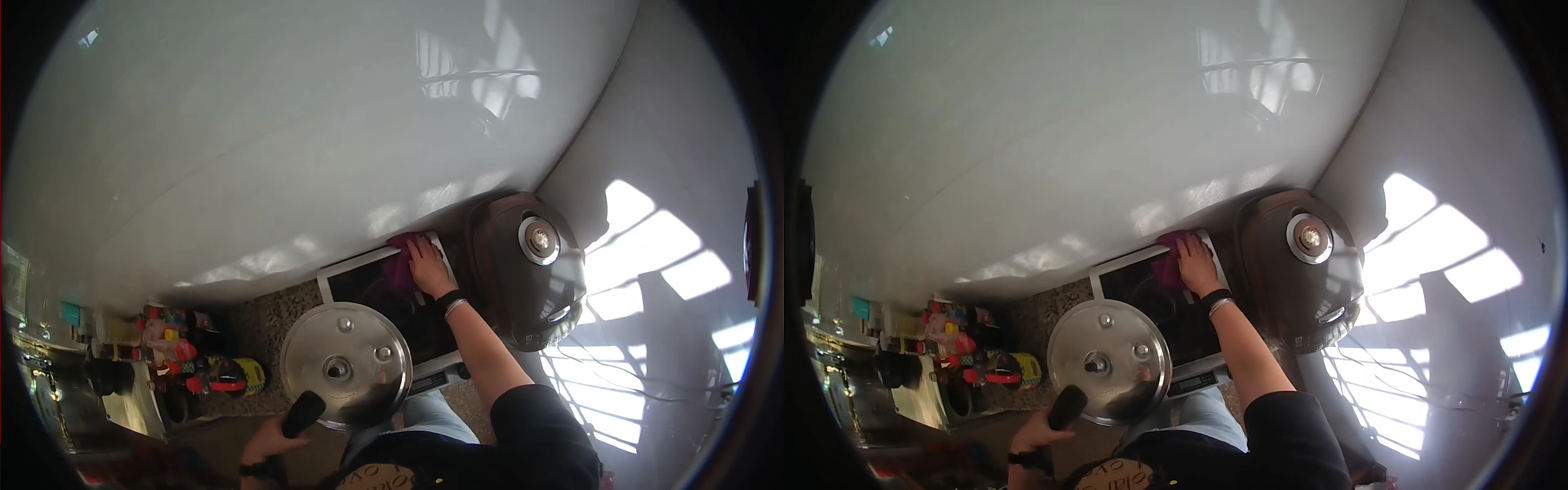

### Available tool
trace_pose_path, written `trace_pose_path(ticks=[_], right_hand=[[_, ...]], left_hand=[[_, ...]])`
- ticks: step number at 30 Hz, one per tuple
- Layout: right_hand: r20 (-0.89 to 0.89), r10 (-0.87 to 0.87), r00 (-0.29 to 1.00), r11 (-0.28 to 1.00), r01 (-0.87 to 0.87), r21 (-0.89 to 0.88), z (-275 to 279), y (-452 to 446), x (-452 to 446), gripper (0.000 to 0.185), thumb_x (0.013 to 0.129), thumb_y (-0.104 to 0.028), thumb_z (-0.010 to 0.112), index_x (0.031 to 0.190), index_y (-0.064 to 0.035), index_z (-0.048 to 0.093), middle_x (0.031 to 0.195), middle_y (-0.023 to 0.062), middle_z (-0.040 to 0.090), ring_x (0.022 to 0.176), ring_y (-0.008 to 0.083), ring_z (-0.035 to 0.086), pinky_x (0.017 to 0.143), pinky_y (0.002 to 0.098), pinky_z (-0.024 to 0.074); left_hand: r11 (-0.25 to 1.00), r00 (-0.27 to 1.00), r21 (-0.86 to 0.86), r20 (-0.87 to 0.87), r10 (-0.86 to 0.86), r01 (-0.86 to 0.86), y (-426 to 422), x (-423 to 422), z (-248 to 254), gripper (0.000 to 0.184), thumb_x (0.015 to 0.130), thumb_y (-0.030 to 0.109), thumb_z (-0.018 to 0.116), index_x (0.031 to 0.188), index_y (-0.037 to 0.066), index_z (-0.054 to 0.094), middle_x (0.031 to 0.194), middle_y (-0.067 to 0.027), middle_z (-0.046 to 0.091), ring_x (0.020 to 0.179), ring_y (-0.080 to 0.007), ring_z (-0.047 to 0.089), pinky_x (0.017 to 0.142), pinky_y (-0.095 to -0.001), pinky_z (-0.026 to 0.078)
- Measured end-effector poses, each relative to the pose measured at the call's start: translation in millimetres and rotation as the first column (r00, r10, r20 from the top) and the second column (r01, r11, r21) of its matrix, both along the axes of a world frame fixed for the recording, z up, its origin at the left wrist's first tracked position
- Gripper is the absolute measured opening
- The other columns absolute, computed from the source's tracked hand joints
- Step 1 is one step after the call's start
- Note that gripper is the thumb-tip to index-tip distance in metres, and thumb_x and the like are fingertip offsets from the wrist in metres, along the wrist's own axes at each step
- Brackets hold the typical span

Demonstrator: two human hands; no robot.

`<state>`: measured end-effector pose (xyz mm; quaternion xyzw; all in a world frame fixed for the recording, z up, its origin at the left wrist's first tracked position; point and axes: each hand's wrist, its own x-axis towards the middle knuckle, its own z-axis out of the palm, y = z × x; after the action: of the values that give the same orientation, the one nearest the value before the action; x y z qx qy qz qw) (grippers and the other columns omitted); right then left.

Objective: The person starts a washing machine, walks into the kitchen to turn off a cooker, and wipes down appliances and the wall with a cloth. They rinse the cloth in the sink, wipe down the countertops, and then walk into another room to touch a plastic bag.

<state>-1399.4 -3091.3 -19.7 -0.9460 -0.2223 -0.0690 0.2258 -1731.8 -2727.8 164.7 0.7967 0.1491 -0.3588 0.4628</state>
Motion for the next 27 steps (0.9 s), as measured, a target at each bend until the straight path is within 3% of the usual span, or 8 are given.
trace_pose_path(ticks=[2, 6, 9, 14, 16, 19, 23, 27], right_hand=[[-0.011, -0.341, 0.94, 0.94, 0.341, -0.01, 3.2, -8.8, -3.8, 0.053, 0.084, -0.015, 0.053, 0.133, 0.0007, 0.04, 0.138, 0.0245, 0.037, 0.13, 0.0379, 0.034, 0.107, 0.0468, 0.0291], [-0.145, -0.486, 0.862, 0.874, 0.484, -0.049, 4.0, -12.7, -38.3, 0.054, 0.085, -0.015, 0.05, 0.134, 0.0048, 0.037, 0.137, 0.0284, 0.036, 0.131, 0.0397, 0.032, 0.107, 0.0486, 0.028], [-0.014, -0.489, 0.872, 0.859, 0.479, -0.178, -18.6, -45.2, -88.0, 0.059, 0.082, -0.011, 0.05, 0.135, 0.0075, 0.032, 0.133, 0.0299, 0.039, 0.122, 0.0418, 0.041, 0.103, 0.0438, 0.0353], [-0.217, -0.397, 0.892, 0.918, 0.384, -0.101, 30.4, -82.2, -189.9, 0.056, 0.08, -0.001, 0.042, 0.135, 0.0017, 0.037, 0.129, 0.0273, 0.046, 0.111, 0.04, 0.052, 0.093, 0.0425, 0.0448], [-0.36, -0.413, 0.837, 0.91, 0.394, -0.129, 49.5, -90.1, -212.3, 0.054, 0.08, -0.002, 0.044, 0.133, -0.0065, 0.044, 0.126, 0.0196, 0.053, 0.103, 0.0371, 0.058, 0.088, 0.043, 0.0477], [-0.5, -0.455, 0.737, 0.889, 0.405, -0.213, 74.9, -95.7, -240.7, 0.052, 0.079, 0.0, 0.047, 0.13, -0.0083, 0.049, 0.124, 0.0164, 0.056, 0.105, 0.0356, 0.058, 0.088, 0.0421, 0.0479], [-0.268, -0.451, 0.851, 0.88, 0.475, 0.028, 47.1, -103.8, -289.0, 0.05, 0.075, 0.004, 0.052, 0.124, -0.0073, 0.055, 0.116, 0.0149, 0.061, 0.105, 0.0324, 0.059, 0.088, 0.0398, 0.0487], [-0.225, -0.549, 0.805, 0.812, 0.578, 0.084, 19.8, -113.4, -339.1, 0.046, 0.076, 0.0, 0.054, 0.12, -0.0099, 0.059, 0.112, 0.0151, 0.063, 0.1, 0.0322, 0.062, 0.087, 0.0411, 0.0497]], left_hand=[[0.996, 0.999, 0.081, -0.003, -0.045, 0.045, -0.6, 2.2, 0.2, 0.048, 0.065, 0.022, 0.082, 0.103, 0.002, 0.061, 0.079, -0.0027, 0.066, 0.074, -0.0121, 0.062, 0.07, -0.0296, 0.05], [0.996, 0.998, 0.075, 0.038, -0.049, 0.046, 4.7, -4.1, -6.4, 0.043, 0.064, 0.025, 0.082, 0.096, 0.003, 0.063, 0.077, -0.0038, 0.065, 0.073, -0.014, 0.063, 0.069, -0.0308, 0.049], [0.996, 0.995, 0.032, 0.052, -0.082, 0.08, 0.3, 0.4, -4.1, 0.037, 0.064, 0.024, 0.082, 0.089, 0.003, 0.064, 0.075, -0.0049, 0.065, 0.071, -0.0149, 0.063, 0.068, -0.0305, 0.049], [0.995, 0.994, -0.038, 0.063, -0.087, 0.089, -0.9, 10.7, -16.7, 0.031, 0.067, 0.019, 0.079, 0.084, 0.0, 0.062, 0.072, -0.0055, 0.064, 0.067, -0.0139, 0.062, 0.065, -0.0298, 0.048], [0.99, 0.989, -0.061, 0.084, -0.119, 0.124, -9.2, 25.5, -10.2, 0.03, 0.067, 0.018, 0.079, 0.083, 0.0, 0.062, 0.071, -0.0058, 0.064, 0.066, -0.0136, 0.062, 0.063, -0.0292, 0.048], [0.973, 0.974, -0.092, 0.105, -0.203, 0.212, -7.5, 45.5, -24.0, 0.027, 0.068, 0.015, 0.078, 0.081, -0.001, 0.061, 0.067, -0.0062, 0.063, 0.061, -0.0133, 0.061, 0.059, -0.028, 0.048], [0.961, 0.969, -0.164, 0.147, -0.199, 0.223, -23.6, 77.1, -24.7, 0.026, 0.07, 0.014, 0.077, 0.08, -0.002, 0.06, 0.068, -0.0069, 0.064, 0.061, -0.0142, 0.063, 0.057, -0.0283, 0.049], [0.95, 0.962, -0.183, 0.15, -0.227, 0.253, -34.7, 98.0, -30.8, 0.029, 0.071, 0.015, 0.077, 0.085, -0.005, 0.06, 0.07, -0.0081, 0.064, 0.061, -0.0145, 0.063, 0.058, -0.029, 0.05]])
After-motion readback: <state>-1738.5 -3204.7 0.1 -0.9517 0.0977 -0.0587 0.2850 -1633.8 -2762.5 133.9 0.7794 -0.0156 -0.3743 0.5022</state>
